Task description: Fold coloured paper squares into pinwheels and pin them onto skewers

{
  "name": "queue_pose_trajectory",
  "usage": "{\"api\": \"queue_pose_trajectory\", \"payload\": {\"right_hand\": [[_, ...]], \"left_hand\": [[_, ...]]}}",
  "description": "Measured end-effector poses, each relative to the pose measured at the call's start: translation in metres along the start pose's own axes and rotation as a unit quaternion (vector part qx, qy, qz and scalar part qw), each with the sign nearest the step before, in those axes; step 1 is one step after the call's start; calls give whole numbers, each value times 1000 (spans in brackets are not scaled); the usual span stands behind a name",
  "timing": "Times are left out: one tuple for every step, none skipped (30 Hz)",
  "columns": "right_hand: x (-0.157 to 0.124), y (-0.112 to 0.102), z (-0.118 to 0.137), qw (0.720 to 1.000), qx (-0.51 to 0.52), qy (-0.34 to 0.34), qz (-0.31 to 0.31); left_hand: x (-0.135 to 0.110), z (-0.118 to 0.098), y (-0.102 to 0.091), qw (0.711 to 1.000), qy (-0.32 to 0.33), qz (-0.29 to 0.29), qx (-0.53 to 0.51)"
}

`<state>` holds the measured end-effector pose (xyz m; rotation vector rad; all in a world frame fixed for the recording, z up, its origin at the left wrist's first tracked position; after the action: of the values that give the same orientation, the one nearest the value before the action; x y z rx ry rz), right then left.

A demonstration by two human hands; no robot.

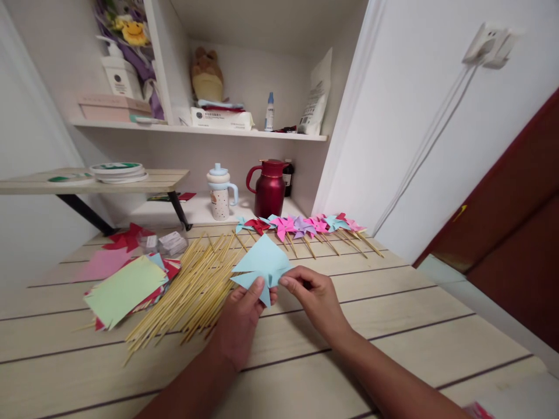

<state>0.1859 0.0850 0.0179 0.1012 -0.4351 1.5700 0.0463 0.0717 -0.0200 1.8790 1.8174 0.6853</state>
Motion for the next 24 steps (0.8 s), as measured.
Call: {"api": "queue_pose_trajectory", "payload": {"right_hand": [[1,0,-1,1000,-4,2,-3],[1,-1,-3,1000,-8,4,-8],[1,-2,-4,1000,-11,6,-13],[2,-2,-4,1000,-13,9,-17],[2,-2,-5,1000,-13,10,-20],[2,-2,-5,1000,-14,11,-21],[1,-2,-5,1000,-14,10,-20],[1,-2,-5,1000,-15,10,-19],[1,-1,-4,1000,-17,10,-16],[1,-1,-4,1000,-20,9,-11],[0,0,-4,1000,-22,9,-7],[0,0,-4,1000,-25,10,-3],[0,1,-4,1000,-28,10,-1],[0,1,-4,999,-32,10,0],[0,1,-4,999,-36,9,0],[0,1,-4,999,-39,7,0],[0,1,-4,999,-43,5,0],[0,1,-4,999,-46,2,1],[1,1,-4,999,-49,1,1],[1,2,-4,999,-51,1,1],[1,2,-4,999,-52,2,-1],[1,2,-4,999,-53,3,-3],[1,2,-3,998,-55,1,-4],[1,2,-2,998,-58,-3,-4]], "left_hand": [[0,0,0,1000,0,1,0],[0,0,1,1000,0,2,1],[0,1,0,1000,-1,1,4],[0,1,-1,1000,-2,-3,7],[1,2,-2,1000,-4,-8,12],[1,3,-3,1000,-6,-13,16],[1,3,-4,1000,-6,-18,21],[2,4,-6,999,-5,-19,25],[2,5,-7,999,-4,-20,29],[3,6,-8,999,-3,-20,34],[3,6,-9,999,-1,-20,40],[4,7,-10,999,-1,-21,44],[4,8,-11,999,-1,-23,48],[4,9,-12,998,-2,-25,51],[5,9,-13,998,-3,-27,55],[5,10,-13,998,-4,-25,60],[5,10,-14,998,-3,-23,66],[5,10,-14,997,-1,-19,74],[6,10,-15,996,2,-15,83],[6,11,-15,996,5,-12,92],[7,11,-16,995,8,-9,100],[7,11,-17,994,10,-7,106],[7,12,-18,994,12,-4,110],[7,12,-19,993,14,0,114]]}}
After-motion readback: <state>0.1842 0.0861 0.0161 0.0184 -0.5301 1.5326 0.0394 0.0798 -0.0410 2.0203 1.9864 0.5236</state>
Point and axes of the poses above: each hand's wrist, its own x-axis towards the middle knuckle, its own y-axis out of the palm, z = x × y, the point moved 8 cm from there along x, towards the middle knuckle, and after that the axes turned 4 degrees about y, right-handed, at the moved point
